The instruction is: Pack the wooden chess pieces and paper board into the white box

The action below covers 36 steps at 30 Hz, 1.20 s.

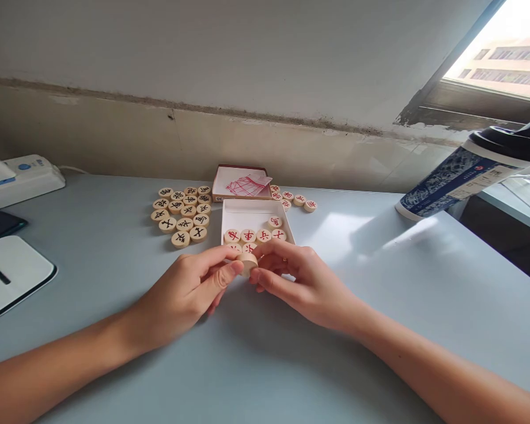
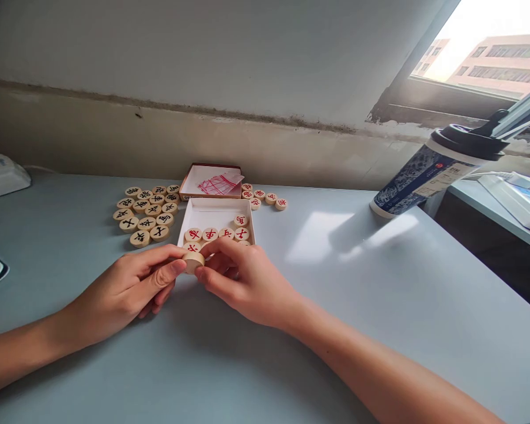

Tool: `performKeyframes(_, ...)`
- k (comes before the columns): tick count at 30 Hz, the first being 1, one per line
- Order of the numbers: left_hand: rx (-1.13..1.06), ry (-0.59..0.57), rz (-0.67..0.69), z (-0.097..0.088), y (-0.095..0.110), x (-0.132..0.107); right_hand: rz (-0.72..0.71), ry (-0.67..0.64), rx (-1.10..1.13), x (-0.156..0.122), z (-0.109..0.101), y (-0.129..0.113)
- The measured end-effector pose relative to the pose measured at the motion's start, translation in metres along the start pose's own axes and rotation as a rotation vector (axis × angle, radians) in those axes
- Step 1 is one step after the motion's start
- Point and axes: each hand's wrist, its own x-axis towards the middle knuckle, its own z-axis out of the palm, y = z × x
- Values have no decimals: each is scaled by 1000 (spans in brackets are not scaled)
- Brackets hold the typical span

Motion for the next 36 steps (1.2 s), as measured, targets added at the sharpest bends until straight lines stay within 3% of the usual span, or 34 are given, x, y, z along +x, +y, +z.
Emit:
performKeyframes(8,-60,-49,-3,-2,0,2,-252,182,-317,-4,1,4)
performKeyframes(13,-77,-63,-6,-1,1,2,-337,159,-387,-3,-1,9)
performKeyframes(22,-110,-67,-35,0,-1,4,-315,117,-348,-3,-2,7)
performKeyframes(36,-71,-62,-28,0,0,2,-339,122,-499,-4,0,8)
